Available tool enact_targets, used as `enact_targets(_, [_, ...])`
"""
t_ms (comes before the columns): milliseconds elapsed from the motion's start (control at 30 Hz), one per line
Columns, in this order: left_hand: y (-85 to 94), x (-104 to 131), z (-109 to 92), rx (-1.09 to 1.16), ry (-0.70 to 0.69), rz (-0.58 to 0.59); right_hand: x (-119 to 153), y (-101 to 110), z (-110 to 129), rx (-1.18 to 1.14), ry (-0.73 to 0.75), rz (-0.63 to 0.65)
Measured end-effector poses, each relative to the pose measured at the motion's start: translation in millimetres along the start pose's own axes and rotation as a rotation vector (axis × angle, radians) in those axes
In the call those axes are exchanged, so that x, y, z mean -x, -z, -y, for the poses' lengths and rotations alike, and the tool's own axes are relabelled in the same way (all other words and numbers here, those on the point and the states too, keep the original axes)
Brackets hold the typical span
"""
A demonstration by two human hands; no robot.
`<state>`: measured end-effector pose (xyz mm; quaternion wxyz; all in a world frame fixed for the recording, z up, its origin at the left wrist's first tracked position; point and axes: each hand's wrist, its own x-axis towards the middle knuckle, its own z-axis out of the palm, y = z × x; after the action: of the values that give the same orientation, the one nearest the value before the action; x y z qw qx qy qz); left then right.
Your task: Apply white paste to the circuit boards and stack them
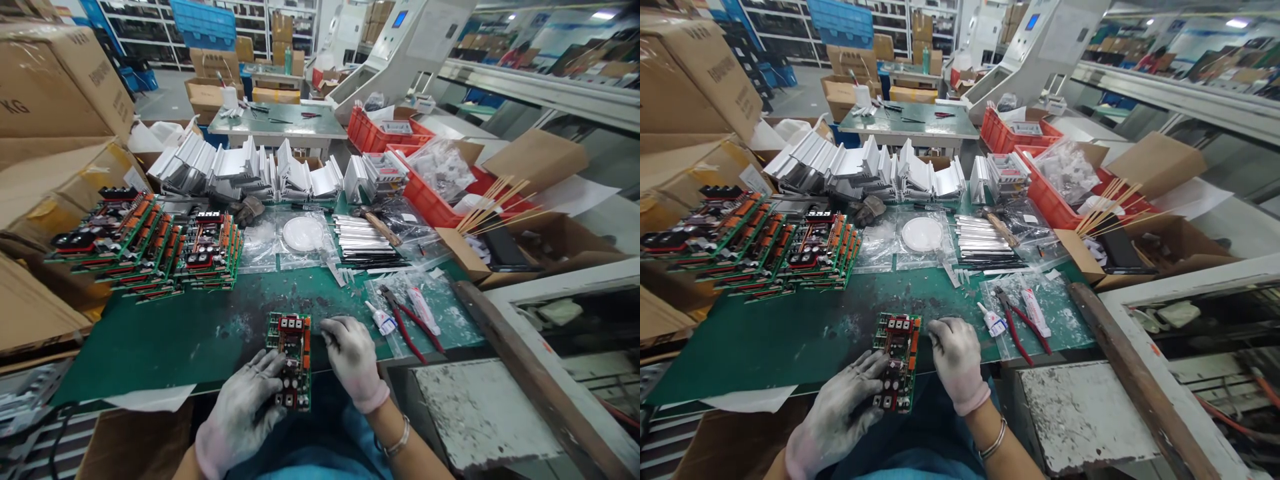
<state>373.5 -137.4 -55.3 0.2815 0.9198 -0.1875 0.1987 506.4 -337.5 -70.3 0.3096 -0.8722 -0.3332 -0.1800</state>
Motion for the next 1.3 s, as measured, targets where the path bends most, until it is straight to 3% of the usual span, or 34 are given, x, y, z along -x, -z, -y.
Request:
enact_targets(533, [-2.9,2,0,-0.02,-0.006,-0.056,0,4,5,-0.036,-0.024,0.012])
enact_targets(700, [-1.5,-1,-2,-0.05,-0.006,-0.082,3,29,10,-0.078,-0.094,-0.017])
enact_targets(800, [0.7,-2,-3,-0.101,-0.037,-0.092,2,68,-12,-0.166,-0.323,-0.047])
enact_targets(933, [1.0,1,4,-0.219,-0.088,-0.122,-2,129,-74,0.009,-0.656,-0.1])
enact_targets(1033, [-3.5,3,14,-0.271,-0.157,-0.136,-4,159,-117,0.101,-0.723,-0.103])
enact_targets(1133, [-6.3,3,16,-0.31,-0.191,-0.158,-6,167,-134,0.126,-0.71,-0.082])
enact_targets(1300, [9.6,0,1,-0.458,-0.202,-0.208,-4,153,-119,0.097,-0.652,-0.099])
